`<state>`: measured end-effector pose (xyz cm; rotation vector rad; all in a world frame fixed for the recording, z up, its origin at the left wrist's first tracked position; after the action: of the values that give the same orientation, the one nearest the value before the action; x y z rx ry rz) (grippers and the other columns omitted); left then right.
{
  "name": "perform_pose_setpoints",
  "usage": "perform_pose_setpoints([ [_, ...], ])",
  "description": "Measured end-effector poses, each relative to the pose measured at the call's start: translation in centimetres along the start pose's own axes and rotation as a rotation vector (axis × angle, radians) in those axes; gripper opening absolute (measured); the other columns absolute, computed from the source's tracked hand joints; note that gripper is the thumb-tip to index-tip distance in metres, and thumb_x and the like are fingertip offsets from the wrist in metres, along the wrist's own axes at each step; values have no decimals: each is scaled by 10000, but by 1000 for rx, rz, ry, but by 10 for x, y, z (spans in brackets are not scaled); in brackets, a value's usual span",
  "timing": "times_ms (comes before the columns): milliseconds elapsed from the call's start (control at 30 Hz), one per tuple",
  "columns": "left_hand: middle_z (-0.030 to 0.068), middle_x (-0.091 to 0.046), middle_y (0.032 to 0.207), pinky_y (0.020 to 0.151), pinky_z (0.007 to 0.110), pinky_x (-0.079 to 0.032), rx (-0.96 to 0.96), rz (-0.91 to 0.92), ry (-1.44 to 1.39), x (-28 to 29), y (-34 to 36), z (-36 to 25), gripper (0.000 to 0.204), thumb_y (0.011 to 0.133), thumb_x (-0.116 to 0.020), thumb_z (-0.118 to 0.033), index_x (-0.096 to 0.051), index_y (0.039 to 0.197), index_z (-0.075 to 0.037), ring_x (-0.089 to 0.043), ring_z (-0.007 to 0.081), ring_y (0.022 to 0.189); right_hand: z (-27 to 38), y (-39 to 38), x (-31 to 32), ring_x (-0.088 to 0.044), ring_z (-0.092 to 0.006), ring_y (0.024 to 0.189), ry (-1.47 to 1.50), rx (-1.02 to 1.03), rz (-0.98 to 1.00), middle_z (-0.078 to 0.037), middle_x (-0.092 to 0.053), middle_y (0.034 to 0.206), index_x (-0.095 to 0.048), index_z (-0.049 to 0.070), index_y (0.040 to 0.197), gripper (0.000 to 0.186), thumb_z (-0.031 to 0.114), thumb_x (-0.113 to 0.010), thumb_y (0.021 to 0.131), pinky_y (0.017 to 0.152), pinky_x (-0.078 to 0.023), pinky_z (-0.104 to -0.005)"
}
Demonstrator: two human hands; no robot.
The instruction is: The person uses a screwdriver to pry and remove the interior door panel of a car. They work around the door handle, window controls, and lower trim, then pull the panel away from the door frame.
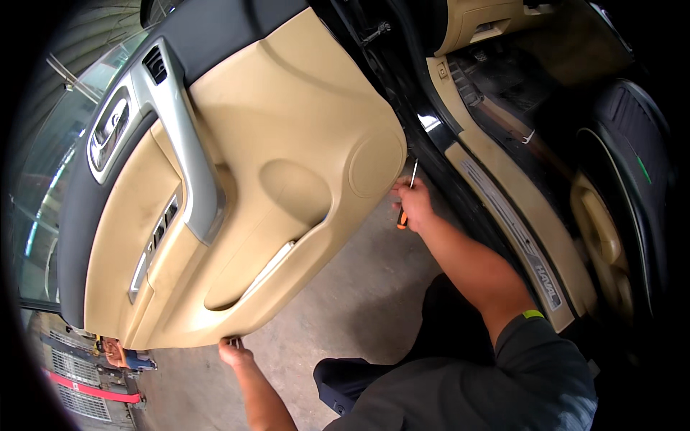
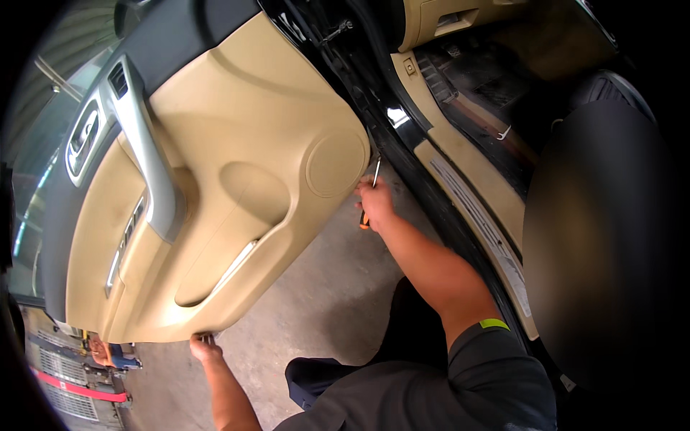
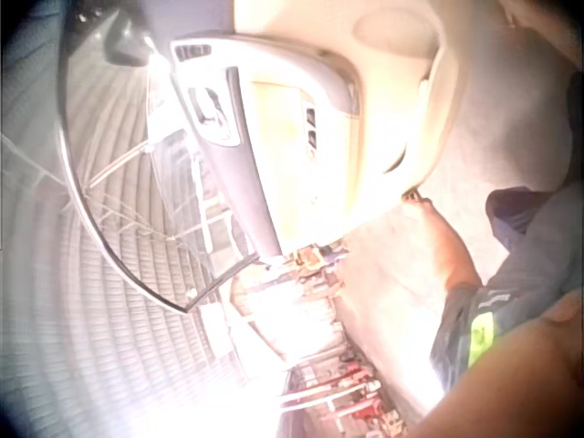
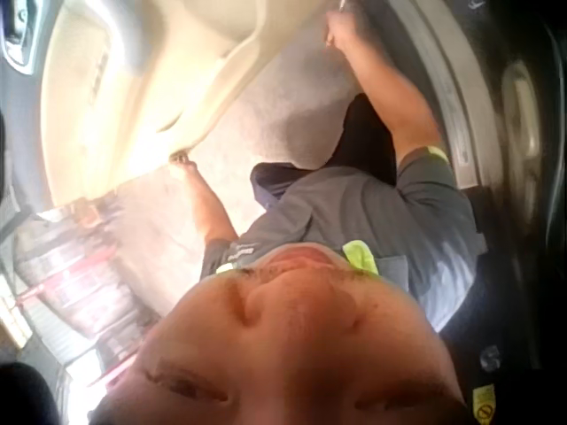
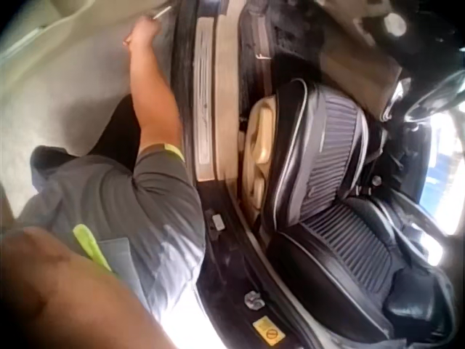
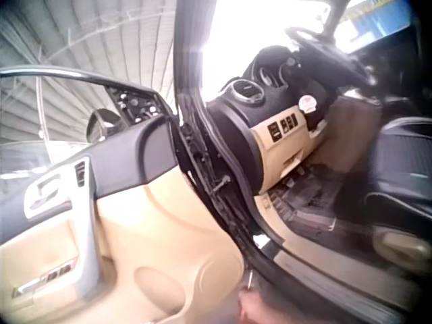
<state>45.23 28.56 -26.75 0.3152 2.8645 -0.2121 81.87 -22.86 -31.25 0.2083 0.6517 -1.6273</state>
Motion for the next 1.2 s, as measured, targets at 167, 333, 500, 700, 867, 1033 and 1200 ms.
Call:
perform_pose_setpoints([
  [167, 27, -616, 1027, 918, 385, -421, 9, -12, 74, 18, 9, -18, 211, 845, -532, -84, -607, 1041, -63, -539, 178, 968, 20, 19, -15, -570, -135, 753, 79, 196, -147, -25, -583, 897, -522, 92, 1018, 131, 30, -501, 905, 646, -507, -299],
  [333, 38, -599, 1118, 1011, 426, -382, 101, -20, 45, -14, -13, 5, 263, 864, -504, -139, -597, 1100, -68, -523, 193, 1078, -11, 57, 0, -594, -160, 869, -108, 217, -41, -31, -592, 1058, -544, 82, 1191, 293, 42, -515, 902, 756, -501, -332],
  [500, 55, -576, 1112, 1048, 452, -366, 168, -1, 8, -11, -30, 11, 265, 851, -485, -134, -588, 1081, -55, -521, 213, 1043, -11, 27, -9, -594, -191, 993, 137, -8, 40, -41, -570, 1156, -530, 101, 1230, 314, 51, -495, 922, 834, -523, -410],
  [700, 87, -549, 1047, 1079, 513, -344, 274, 70, -25, -17, -31, 9, 258, 801, -481, -112, -564, 1034, -39, -508, 269, 1006, 9, 49, 0, -594, -172, 909, 44, -2, 67, -25, -595, 1023, -551, 110, 1148, 286, 18, -496, 883, 705, -511, -353],
  [867, 87, -540, 1024, 989, 478, -436, 285, 93, -82, -23, -35, 35, 299, 749, -502, -56, -570, 1040, -37, -520, 289, 965, 43, 52, -4, -571, -137, 782, -92, 61, 82, -8, -603, 966, -568, 114, 1108, 270, 12, -499, 867, 585, -458, -304],
  [1033, 136, -569, 1079, 967, 481, -462, 373, 128, -95, -22, -42, 53, 311, 797, -483, -70, -578, 1085, -5, -553, 301, 1004, 79, 59, -10, -540, -107, 715, -243, 219, 135, -10, -619, 966, -570, 88, 1226, 417, -25, -453, 842, 583, -431, -257],
  [1200, 172, -592, 1181, 1025, 473, -443, 478, 280, -210, -51, -70, 71, 403, 790, -490, -121, -551, 1162, 20, -579, 350, 1061, 117, 70, -20, -632, -227, 966, -310, 383, 198, -97, -648, 1122, -549, 18, 1271, 467, -41, -438, 821, 840, -502, -331],
])
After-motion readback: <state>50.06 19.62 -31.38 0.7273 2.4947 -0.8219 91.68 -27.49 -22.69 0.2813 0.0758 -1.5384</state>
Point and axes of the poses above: each hand's wrist, its own y-axis towards the middle knuckle, its own x-axis out of the back of the hand, z = x × y, the point moved 1 cm from there along y, towards the middle knuckle
